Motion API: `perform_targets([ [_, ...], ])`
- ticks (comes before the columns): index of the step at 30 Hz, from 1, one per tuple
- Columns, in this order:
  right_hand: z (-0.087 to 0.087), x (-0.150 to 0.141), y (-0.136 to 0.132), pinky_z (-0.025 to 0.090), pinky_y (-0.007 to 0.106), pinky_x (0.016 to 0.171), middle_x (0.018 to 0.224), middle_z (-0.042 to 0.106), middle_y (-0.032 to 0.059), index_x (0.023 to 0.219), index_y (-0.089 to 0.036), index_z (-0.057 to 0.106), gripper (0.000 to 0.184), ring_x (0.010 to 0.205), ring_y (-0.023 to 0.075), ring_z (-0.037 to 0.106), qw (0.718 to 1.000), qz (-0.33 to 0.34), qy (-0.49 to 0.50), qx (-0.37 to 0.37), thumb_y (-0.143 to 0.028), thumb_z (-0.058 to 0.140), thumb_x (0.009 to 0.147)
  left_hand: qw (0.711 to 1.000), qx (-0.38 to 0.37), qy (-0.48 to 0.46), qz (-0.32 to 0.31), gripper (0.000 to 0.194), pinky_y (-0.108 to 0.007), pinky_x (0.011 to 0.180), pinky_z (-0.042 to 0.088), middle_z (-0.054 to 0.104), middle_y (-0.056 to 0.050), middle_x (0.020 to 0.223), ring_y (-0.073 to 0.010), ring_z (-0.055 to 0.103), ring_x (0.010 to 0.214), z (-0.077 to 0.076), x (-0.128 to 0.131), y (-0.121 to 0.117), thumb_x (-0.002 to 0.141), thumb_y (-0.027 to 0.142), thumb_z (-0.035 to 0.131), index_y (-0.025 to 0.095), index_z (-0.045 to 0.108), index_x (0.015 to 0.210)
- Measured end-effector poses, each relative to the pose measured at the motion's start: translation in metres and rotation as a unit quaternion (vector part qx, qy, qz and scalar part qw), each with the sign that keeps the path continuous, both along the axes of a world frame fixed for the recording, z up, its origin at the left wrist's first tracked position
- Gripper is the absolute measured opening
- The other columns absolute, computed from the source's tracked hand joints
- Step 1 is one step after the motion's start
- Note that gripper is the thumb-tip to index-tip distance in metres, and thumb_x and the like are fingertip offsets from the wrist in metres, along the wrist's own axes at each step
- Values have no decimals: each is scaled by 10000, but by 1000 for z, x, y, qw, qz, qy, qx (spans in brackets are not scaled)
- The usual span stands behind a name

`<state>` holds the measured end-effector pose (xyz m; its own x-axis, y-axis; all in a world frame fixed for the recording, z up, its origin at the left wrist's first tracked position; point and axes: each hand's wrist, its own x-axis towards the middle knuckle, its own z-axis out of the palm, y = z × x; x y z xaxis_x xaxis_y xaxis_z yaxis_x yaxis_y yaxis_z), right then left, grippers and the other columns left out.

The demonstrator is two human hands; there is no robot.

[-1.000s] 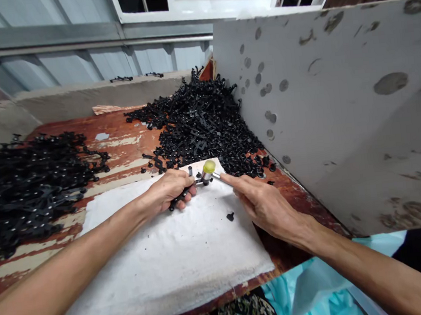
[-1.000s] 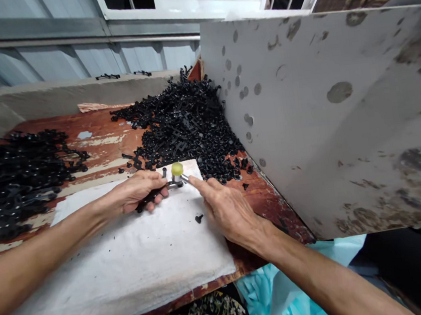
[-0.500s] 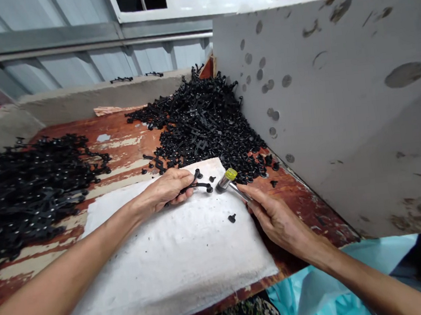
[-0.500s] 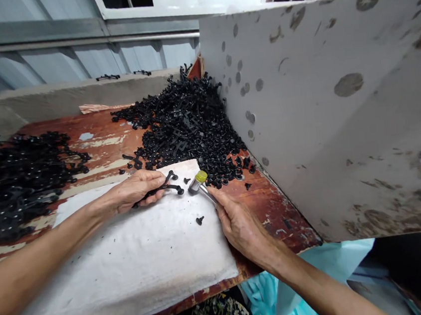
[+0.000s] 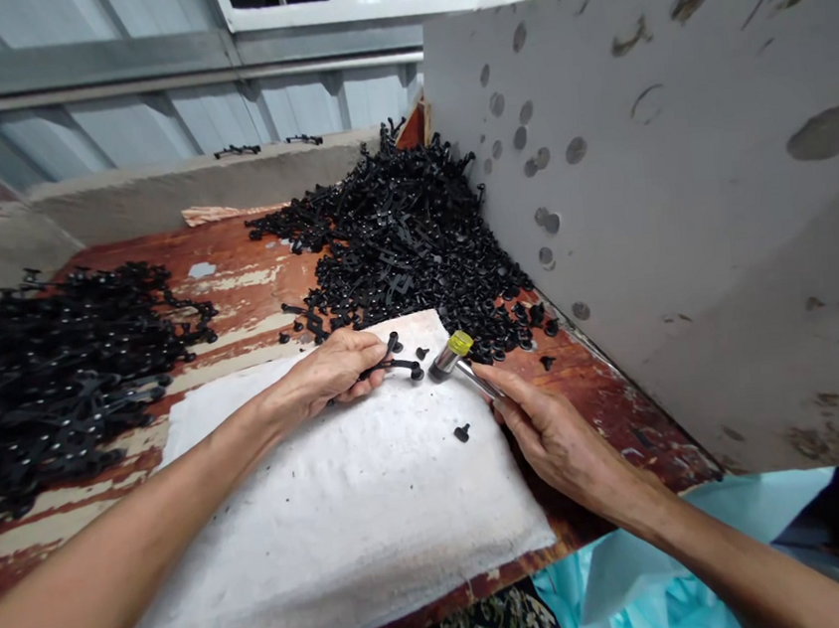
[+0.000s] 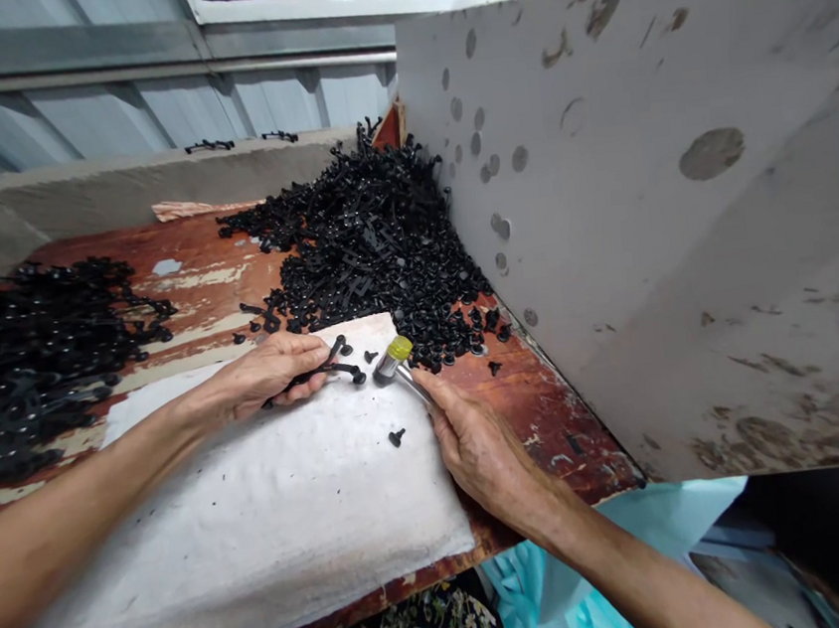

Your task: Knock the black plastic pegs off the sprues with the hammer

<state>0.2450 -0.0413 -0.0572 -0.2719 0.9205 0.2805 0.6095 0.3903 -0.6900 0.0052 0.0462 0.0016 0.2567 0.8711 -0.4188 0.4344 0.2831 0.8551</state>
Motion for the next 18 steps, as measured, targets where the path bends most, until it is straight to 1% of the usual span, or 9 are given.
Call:
perform_targets([
  [6, -2, 1, 0, 528, 417, 987, 1322, 641, 130, 1391, -157, 520, 450, 1173, 242, 642, 1000, -2, -5, -6, -177, 381, 963, 1000, -5, 17, 5, 326, -134, 301, 218, 519, 18, 486, -34, 359, 313, 4, 4, -1, 908, 157, 457, 142, 534, 592],
  [13, -2, 1, 1, 544, 395, 966, 1291, 657, 154, 1373, -92, 530, 449, 1146, 240, 658, 1000, 8, -12, 27, -167, 368, 961, 998, 10, 54, -32, 353, -135, 312, 208, 488, 36, 458, -28, 341, 311, 7, 2, -1, 906, 167, 451, 150, 487, 555],
  [18, 0, 1, 4, 570, 362, 920, 1260, 678, 146, 1349, -94, 556, 436, 1113, 227, 676, 999, 13, -16, 36, -174, 379, 959, 996, 2, 69, -52, 266, -142, 303, 196, 489, 44, 451, -40, 367, 305, 7, -4, 6, 855, 191, 526, 158, 527, 591],
])
